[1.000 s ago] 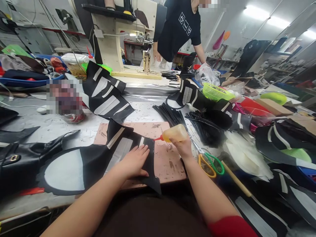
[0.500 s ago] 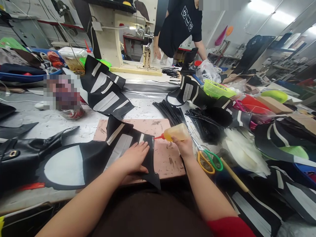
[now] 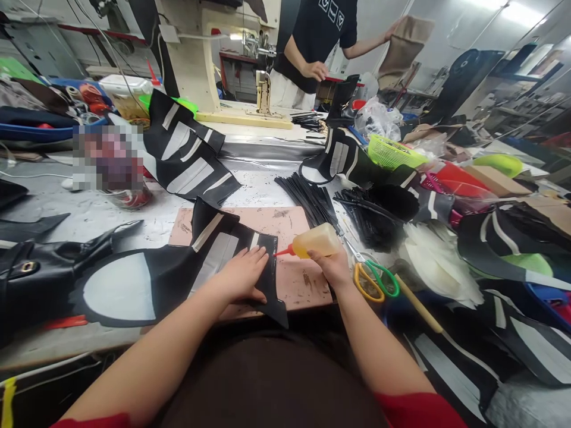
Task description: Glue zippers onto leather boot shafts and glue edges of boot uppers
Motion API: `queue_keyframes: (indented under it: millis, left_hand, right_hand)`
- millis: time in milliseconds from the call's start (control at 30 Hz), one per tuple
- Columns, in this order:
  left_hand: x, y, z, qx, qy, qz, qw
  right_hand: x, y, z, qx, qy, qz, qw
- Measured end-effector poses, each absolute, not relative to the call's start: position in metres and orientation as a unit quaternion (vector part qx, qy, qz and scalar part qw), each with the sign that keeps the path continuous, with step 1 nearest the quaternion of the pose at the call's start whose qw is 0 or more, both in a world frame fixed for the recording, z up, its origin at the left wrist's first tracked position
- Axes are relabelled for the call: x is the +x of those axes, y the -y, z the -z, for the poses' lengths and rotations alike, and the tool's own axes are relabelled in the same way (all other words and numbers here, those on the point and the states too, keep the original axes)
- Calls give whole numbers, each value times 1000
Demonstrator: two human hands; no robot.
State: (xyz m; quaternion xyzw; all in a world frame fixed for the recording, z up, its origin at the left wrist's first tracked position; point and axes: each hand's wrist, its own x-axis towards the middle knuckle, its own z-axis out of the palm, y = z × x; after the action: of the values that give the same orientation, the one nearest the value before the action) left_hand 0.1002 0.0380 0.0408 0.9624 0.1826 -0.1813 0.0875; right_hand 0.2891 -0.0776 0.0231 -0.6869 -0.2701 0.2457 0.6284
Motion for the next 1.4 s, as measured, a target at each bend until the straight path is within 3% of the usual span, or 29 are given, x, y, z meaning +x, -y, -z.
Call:
queue_keyframes:
  millis: [133, 333, 500, 667, 867, 1000, 1167, 1400]
  left_hand:
    - [100, -39, -39, 963, -180, 179, 88]
    - [101, -37, -42, 964, -177, 181, 82]
    - [101, -38, -42, 962, -179, 189, 87]
    - [101, -38, -40, 962, -181, 186, 90]
    - [100, -38, -38, 963, -178, 177, 93]
    - [100, -38, -39, 962, -181, 178, 100]
    - [102, -38, -40, 961, -178, 191, 93]
    - [102, -37, -41, 963, -178, 180, 98]
  right_hand:
    - [288, 86, -29, -690, 309, -283, 590]
    - [286, 89, -25, -707, 287, -209, 612]
    - [287, 90, -21, -695, 329, -271, 580]
    - [288, 86, -23, -717, 298, -193, 600]
    - [285, 101, -27, -691, 367, -298, 547]
    - [281, 107, -26, -705, 323, -252, 580]
    - [279, 115, -25, -676, 363, -319, 556]
    - [285, 123, -27, -680, 384, -319, 537]
